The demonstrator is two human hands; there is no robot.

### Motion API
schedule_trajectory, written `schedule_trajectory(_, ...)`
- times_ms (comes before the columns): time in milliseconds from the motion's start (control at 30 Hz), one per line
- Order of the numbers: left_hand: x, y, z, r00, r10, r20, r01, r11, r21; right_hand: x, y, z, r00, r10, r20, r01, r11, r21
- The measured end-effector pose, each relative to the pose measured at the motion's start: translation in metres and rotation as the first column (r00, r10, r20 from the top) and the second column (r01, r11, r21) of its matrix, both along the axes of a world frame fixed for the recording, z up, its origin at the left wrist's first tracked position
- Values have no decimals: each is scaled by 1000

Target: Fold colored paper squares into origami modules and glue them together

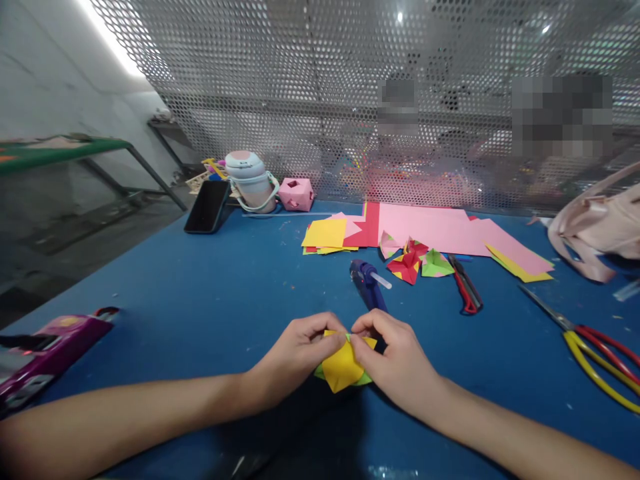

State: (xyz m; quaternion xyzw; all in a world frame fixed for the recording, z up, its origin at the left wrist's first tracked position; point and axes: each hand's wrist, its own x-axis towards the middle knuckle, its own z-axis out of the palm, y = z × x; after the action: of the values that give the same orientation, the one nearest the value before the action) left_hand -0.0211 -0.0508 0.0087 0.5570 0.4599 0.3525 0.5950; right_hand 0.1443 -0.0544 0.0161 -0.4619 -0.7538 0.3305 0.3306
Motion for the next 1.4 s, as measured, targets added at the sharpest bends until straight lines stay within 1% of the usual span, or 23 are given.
schedule_trajectory(300, 2, 0, -1, 999, -36, 12, 36, 999, -36, 2, 0, -4, 997, 37, 66, -43, 995, 93)
schedule_trajectory(367, 2, 1, -2, 999, -54, -1, 54, 998, -42, 2, 0, -6, 996, 52, 71, -59, 993, 98)
schedule_trajectory(433, 1, 2, -3, 997, -66, -30, 65, 998, -17, 3, -1, -8, 995, 69, 73, -76, 993, 90)
schedule_trajectory(500, 0, 4, -1, 994, -76, -73, 79, 996, 45, 4, -1, -8, 995, 75, 71, -79, 995, 55)
schedule_trajectory(600, -1, 5, 4, 988, -83, -130, 100, 987, 123, 4, 0, -3, 997, 65, 47, -63, 997, -36)
schedule_trajectory(700, -2, 5, 6, 989, -48, -138, 67, 989, 134, 5, 0, 3, 998, 57, -10, -58, 990, -128)
schedule_trajectory(800, -1, 5, 1, 995, 7, -99, 5, 992, 123, 5, 0, 4, 997, 61, -36, -66, 983, -169)
schedule_trajectory(867, 0, 5, -4, 997, 21, -80, -12, 993, 116, 5, 0, 1, 999, 51, 17, -48, 988, -145)
schedule_trajectory(933, 0, 6, -9, 997, 22, -78, -13, 993, 117, 5, 0, -4, 996, 33, 88, -26, 997, -75)
schedule_trajectory(967, 0, 6, -12, 997, 12, -78, -3, 993, 117, 5, 0, -6, 992, 41, 118, -38, 999, -29)
schedule_trajectory(1033, 1, 6, -15, 996, -34, -79, 42, 994, 102, 6, -1, -11, 980, 95, 176, -111, 990, 82)
schedule_trajectory(1100, 1, 6, -18, 994, -54, -93, 63, 994, 94, 6, -1, -13, 959, 146, 244, -195, 962, 189)
schedule_trajectory(1167, 2, 6, -21, 994, -55, -97, 64, 993, 95, 7, 0, -14, 945, 154, 287, -231, 938, 258)
schedule_trajectory(1200, 2, 6, -21, 994, -56, -89, 64, 993, 97, 7, 0, -14, 946, 146, 289, -229, 934, 276)
schedule_trajectory(1267, 1, 7, -22, 997, -40, -65, 47, 993, 111, 7, 1, -13, 956, 123, 266, -197, 941, 275)
schedule_trajectory(1400, 0, 11, -22, 999, 53, 11, -54, 989, 138, 8, 4, -13, 972, 60, 229, -119, 960, 252)
